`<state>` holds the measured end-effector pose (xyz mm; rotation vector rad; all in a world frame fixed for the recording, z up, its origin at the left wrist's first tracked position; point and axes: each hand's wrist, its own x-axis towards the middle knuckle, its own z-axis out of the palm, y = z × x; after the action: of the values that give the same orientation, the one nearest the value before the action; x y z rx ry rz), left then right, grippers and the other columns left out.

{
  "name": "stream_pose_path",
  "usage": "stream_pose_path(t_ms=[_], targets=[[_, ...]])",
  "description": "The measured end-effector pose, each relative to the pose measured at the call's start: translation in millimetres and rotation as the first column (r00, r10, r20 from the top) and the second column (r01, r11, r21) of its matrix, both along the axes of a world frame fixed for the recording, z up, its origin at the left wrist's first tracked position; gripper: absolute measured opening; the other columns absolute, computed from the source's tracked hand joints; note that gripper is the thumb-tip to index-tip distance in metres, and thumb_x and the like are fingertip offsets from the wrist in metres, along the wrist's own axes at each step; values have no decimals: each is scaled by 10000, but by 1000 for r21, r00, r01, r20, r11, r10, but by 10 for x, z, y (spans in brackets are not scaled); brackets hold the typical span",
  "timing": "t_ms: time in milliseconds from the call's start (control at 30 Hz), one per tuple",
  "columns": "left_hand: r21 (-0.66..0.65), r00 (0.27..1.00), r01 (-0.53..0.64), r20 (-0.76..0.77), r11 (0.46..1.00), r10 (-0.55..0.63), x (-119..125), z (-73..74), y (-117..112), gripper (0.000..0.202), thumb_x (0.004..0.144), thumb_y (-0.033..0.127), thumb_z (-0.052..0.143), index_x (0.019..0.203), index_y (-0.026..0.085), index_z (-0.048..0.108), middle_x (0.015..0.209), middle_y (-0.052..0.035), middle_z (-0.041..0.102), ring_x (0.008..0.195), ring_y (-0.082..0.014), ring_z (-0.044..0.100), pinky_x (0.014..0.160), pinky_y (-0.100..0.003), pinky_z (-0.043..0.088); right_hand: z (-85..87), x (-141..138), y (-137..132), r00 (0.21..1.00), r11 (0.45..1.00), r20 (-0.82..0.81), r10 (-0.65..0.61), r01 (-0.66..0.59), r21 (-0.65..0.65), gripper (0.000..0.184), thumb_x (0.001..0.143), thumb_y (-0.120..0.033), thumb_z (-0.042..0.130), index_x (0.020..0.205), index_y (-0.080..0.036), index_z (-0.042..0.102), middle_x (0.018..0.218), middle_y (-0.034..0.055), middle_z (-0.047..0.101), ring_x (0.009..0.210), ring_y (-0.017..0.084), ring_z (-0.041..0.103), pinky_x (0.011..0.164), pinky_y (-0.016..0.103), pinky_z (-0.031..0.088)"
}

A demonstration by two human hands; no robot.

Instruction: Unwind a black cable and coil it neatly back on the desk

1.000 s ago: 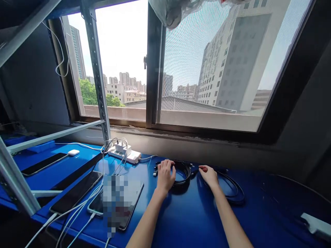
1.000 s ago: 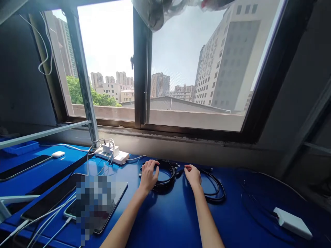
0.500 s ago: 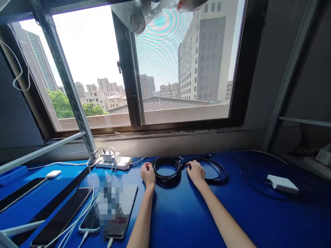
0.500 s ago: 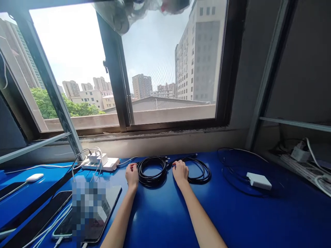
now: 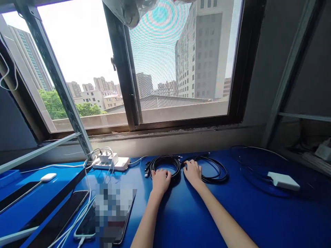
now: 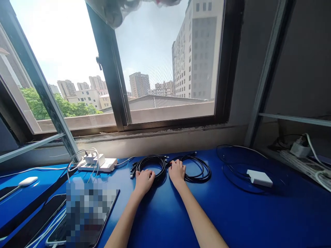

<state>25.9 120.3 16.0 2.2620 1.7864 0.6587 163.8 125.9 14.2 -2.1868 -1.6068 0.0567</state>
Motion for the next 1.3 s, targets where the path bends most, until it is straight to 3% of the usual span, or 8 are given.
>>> stream_pose_path(t_ms=[200, 333, 467, 600, 833, 1300], targets=[[-25, 992, 87, -88, 996, -88, -10, 32, -6, 397, 916, 255, 349, 667, 169, 646, 827, -92, 692, 929, -251, 592, 905, -395, 318, 13, -13, 11, 1000, 1000, 15, 9, -9, -30, 281, 856, -153, 483, 1079, -181, 653, 1087, 121, 592, 1068, 236, 534, 842, 314, 375], [-35, 966, 214, -142, 976, -217, -21, 48, -37, 286, 867, 388, 510, 747, 166, 646, 846, -77, 702, 886, -226, 620, 869, -325, 360, 58, 124, 4, 1000, 1000, -1, -16, 16, -11, 332, 858, -97, 433, 1061, -234, 657, 1096, 80, 583, 1025, 194, 557, 848, 294, 369], [-39, 950, 252, -183, 967, -255, -26, 25, -54, 153, 822, 297, 589, 861, 157, 636, 954, -102, 698, 948, -252, 625, 843, -319, 389, 39, 217, -11, 994, 994, -2, -106, 105, -4, 327, 897, -203, 418, 1156, -200, 618, 1139, 130, 557, 1084, 252, 524, 849, 341, 379], [-46, 937, 279, -206, 959, -282, 26, 6, -68, 141, 858, 254, 553, 933, 157, 623, 1015, -113, 687, 1006, -262, 617, 856, -329, 409, -16, 130, -6, 990, 990, 23, -138, 139, -39, 363, 900, -254, 441, 1195, -110, 595, 1138, 193, 550, 1076, 292, 521, 822, 361, 401], [-71, 916, 311, -242, 948, -319, 97, 31, -85, 161, 900, 259, 505, 987, 166, 604, 1065, -114, 671, 1026, -259, 611, 856, -329, 423, -11, -20, -4, 995, 995, 76, -68, 73, -71, 362, 894, -142, 409, 1198, -159, 605, 1159, 175, 556, 1063, 260, 533, 806, 314, 415], [-50, 937, 254, -233, 966, -259, 109, 30, -112, 202, 909, 286, 441, 934, 167, 603, 989, -114, 681, 971, -247, 625, 811, -314, 440, 18, -31, -44, 994, 995, 107, -22, 32, -91, 351, 902, -144, 429, 1211, -149, 597, 1169, 184, 539, 1085, 263, 527, 832, 310, 426]])
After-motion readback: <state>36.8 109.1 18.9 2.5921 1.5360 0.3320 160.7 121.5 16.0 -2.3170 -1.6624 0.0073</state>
